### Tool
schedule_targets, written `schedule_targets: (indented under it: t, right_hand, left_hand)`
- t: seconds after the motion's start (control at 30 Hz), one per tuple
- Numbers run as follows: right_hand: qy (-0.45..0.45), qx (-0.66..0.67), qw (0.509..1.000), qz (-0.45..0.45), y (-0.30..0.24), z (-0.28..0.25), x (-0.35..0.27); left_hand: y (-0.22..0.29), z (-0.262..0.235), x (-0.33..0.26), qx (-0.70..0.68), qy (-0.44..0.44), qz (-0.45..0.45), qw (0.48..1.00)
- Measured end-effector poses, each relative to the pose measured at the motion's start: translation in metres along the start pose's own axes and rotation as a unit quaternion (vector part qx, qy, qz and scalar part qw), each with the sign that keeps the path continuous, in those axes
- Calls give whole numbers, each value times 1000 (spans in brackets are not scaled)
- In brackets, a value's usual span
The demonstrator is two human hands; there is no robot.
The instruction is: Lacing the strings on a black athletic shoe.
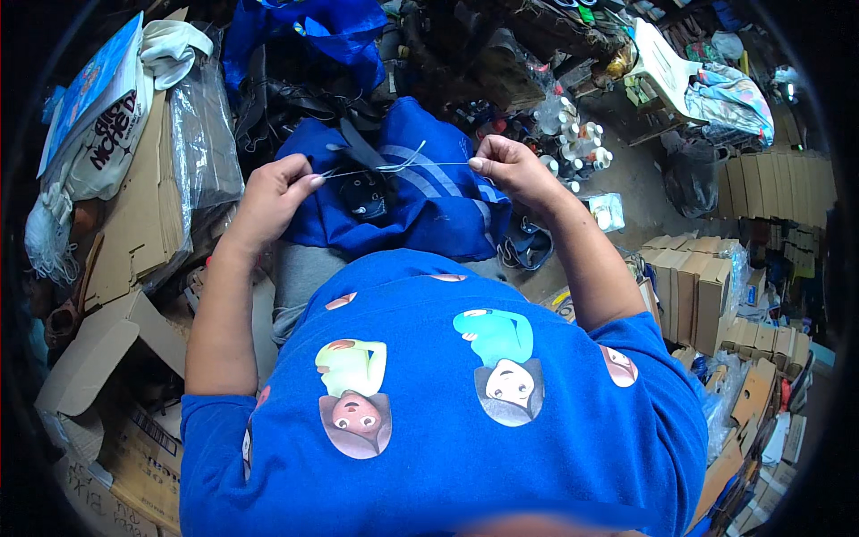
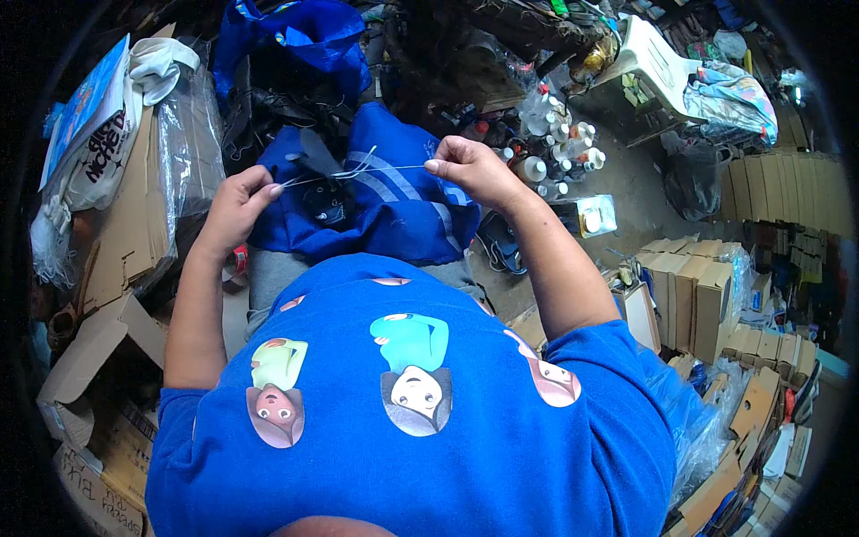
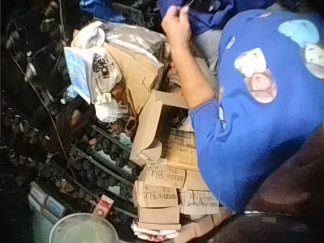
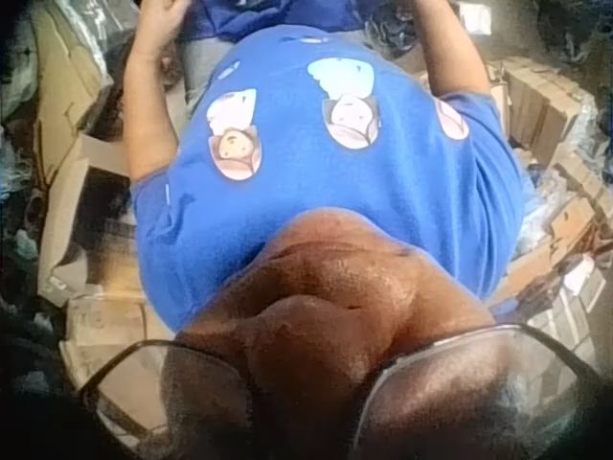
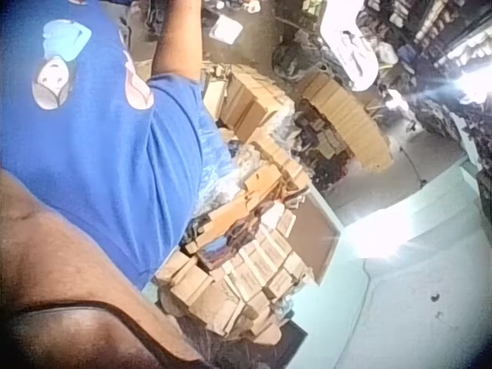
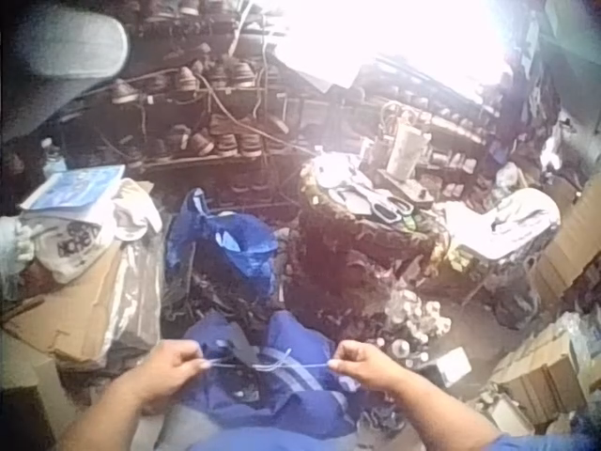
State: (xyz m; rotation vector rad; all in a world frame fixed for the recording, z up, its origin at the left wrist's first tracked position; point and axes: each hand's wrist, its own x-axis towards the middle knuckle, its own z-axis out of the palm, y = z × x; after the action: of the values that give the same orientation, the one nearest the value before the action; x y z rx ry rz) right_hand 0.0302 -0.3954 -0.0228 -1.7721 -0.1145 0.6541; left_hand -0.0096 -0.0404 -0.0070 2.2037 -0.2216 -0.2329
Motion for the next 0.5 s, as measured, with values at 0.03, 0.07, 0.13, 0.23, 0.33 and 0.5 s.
schedule_targets:
  t: [0.03,0.07,0.13,0.23,0.33,0.5]
  right_hand:
    - [-13,-4,1000,-16,1,0,1]
    - [-13,-3,1000,-16,1,-2,1]
    - [17,-55,998,-18,-2,-5,4]
    - [37,-18,999,4,10,-38,3]
    - [24,3,999,30,6,-44,2]
    - [66,-16,996,50,7,-52,-5]
  left_hand:
    - [1,-2,-4,-12,3,3,1000]
    - [0,-4,-6,-23,5,6,1000]
    - [-12,-16,-9,-29,-10,10,999]
    - [-49,-50,-22,-46,51,-32,997]
    - [-70,-60,-34,-187,71,-103,974]
    - [-84,-58,-32,-184,94,-101,973]
